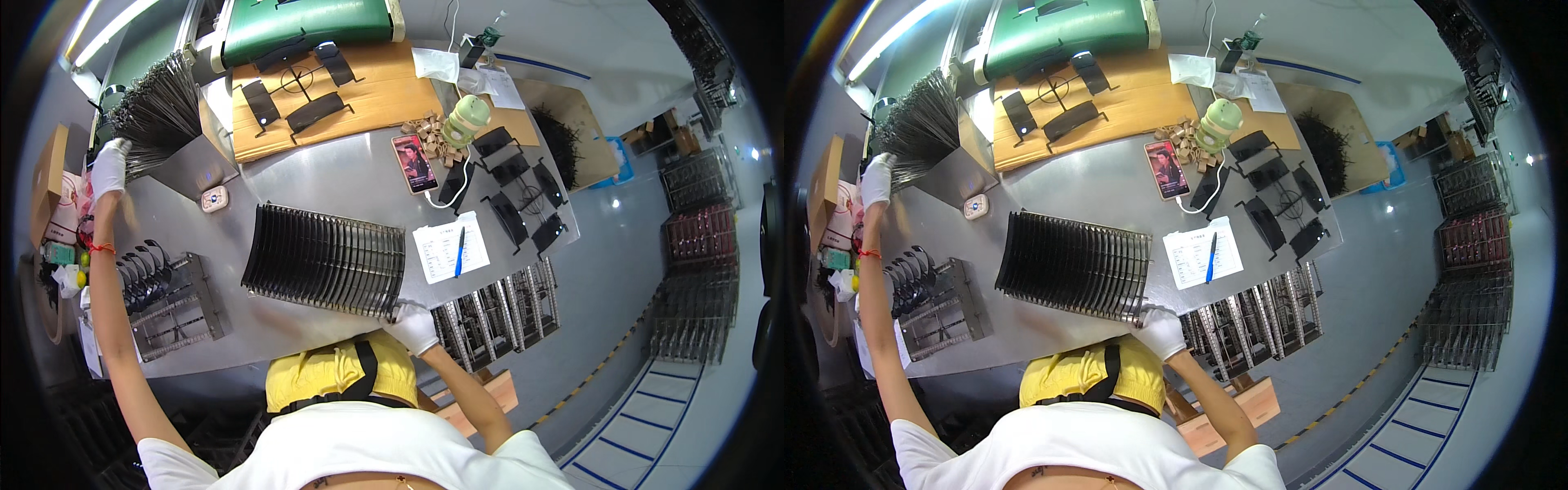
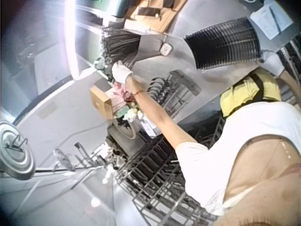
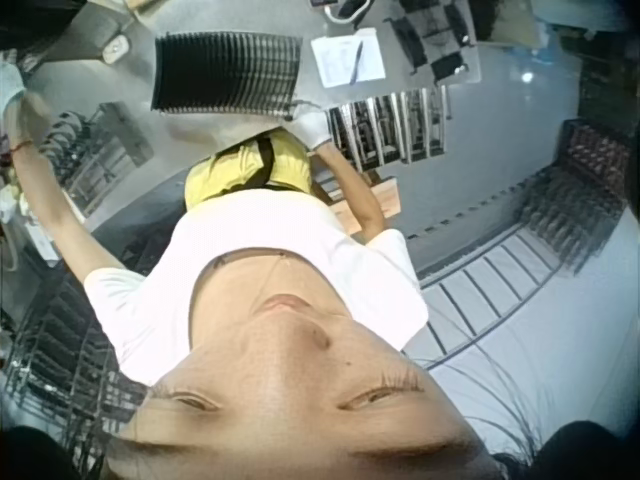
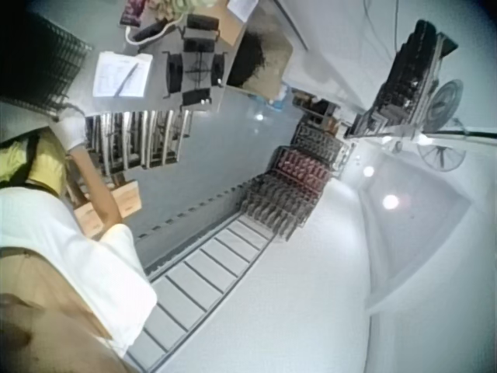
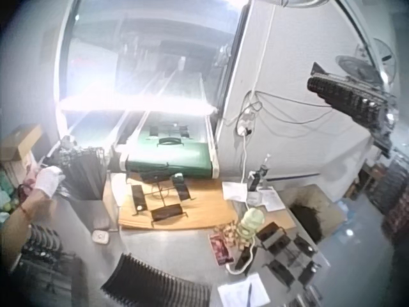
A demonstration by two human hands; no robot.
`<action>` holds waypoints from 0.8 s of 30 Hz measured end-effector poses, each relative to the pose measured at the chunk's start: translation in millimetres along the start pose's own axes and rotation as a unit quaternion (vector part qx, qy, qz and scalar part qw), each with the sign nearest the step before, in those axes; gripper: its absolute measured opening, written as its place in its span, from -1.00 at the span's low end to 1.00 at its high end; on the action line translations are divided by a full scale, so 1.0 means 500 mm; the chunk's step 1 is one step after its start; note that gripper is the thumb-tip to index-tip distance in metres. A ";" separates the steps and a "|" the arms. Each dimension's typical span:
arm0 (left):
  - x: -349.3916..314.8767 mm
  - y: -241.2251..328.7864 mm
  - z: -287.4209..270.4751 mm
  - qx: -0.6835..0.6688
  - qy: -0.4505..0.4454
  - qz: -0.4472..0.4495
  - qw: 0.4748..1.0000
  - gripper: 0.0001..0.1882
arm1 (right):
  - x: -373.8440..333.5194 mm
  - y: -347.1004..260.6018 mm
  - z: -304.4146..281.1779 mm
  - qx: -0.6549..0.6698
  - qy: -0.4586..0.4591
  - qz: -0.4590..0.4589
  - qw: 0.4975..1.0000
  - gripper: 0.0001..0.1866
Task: The person assembles black plastic components onto metal racks on a stainless steel workbench. They pick up parts, fit them into slots, and stack the completed racks. The person also wipes the workbench surface during the process.
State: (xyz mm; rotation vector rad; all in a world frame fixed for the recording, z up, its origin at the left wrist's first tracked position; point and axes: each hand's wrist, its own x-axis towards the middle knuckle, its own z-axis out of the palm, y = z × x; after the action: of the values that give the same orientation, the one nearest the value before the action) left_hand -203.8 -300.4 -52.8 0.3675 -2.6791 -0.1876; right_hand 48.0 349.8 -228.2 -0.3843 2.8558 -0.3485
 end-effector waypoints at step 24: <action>-0.444 0.307 0.182 -0.612 -0.012 -0.228 0.757 -0.74 | -0.122 0.025 -0.153 -0.093 -0.179 0.136 0.970 -0.61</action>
State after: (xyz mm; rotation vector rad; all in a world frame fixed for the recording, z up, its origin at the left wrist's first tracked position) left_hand -83.7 -84.0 -193.6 0.5241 -1.8348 -1.9186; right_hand 82.2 394.2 -147.0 -0.0728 2.5432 0.0399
